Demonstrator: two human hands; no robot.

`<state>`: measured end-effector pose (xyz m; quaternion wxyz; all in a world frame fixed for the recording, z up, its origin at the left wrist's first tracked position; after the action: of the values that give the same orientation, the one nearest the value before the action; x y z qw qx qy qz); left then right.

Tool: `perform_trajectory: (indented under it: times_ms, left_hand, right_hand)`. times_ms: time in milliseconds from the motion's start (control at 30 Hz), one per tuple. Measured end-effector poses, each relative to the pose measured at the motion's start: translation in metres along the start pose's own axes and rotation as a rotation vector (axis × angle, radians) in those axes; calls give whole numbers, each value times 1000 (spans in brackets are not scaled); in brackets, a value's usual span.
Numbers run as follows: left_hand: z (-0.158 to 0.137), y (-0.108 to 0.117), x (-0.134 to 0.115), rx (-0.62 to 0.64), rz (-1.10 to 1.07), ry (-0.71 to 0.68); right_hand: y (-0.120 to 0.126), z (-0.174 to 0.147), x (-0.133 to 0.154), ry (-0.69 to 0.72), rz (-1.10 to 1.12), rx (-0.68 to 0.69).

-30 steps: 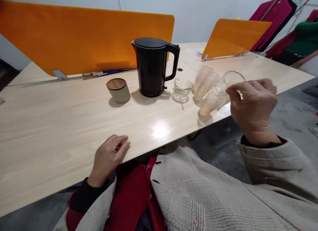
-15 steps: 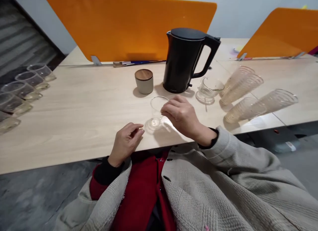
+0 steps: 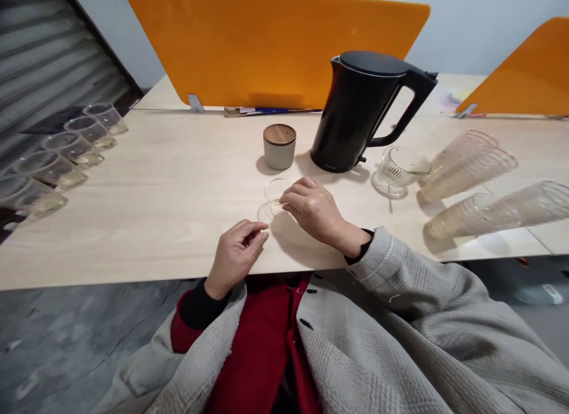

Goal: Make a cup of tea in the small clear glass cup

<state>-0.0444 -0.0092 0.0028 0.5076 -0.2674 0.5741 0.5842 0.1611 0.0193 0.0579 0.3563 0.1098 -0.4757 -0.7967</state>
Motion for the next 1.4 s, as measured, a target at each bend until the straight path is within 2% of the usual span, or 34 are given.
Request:
perform_trajectory:
  times_ms: [167, 267, 400, 500, 567, 700, 867, 1067, 1167, 1400]
  left_hand:
    - [0, 0, -1, -3, -21, -3]
    - [1, -1, -2, -2, -24, -7]
    - [0, 0, -2, -14, -30, 2]
    - [-1, 0, -2, -18, -38, 8]
    - [-1, 0, -1, -17, -41, 15]
    - [-1, 0, -1, -13, -59, 30]
    - [-1, 0, -2, -11, -87, 61]
    - [-1, 1, -3, -2, -102, 86]
    - [-2, 1, -2, 4, -110, 91]
    - [-3, 1, 1, -10, -116, 87]
  right_hand:
    - [4, -3, 3, 43, 28, -32]
    - [14, -3, 3, 40, 47, -59]
    - [33, 8, -9, -41, 15, -115]
    - [36, 23, -32, -151, -37, -163]
    - [29, 34, -54, -235, -28, -165]
    - [0, 56, -99, -354, 44, -112]
    - [-34, 83, -134, -369, 109, -83]
    - [-58, 104, -146, -402, 177, -76]
    - [-66, 106, -145, -427, 186, -117]
    - [-67, 103, -145, -476, 147, -209]
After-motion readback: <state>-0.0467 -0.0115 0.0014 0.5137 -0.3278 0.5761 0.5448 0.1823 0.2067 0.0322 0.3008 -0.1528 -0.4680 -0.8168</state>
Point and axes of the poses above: each hand's wrist, its own z-axis towards the middle knuckle, its own y-axis out of the back of the hand, x = y × z, the point moved 4 cm from there along z, towards the middle knuckle, and after that the axes turned 5 degrees about y, right-handed, at the moved point
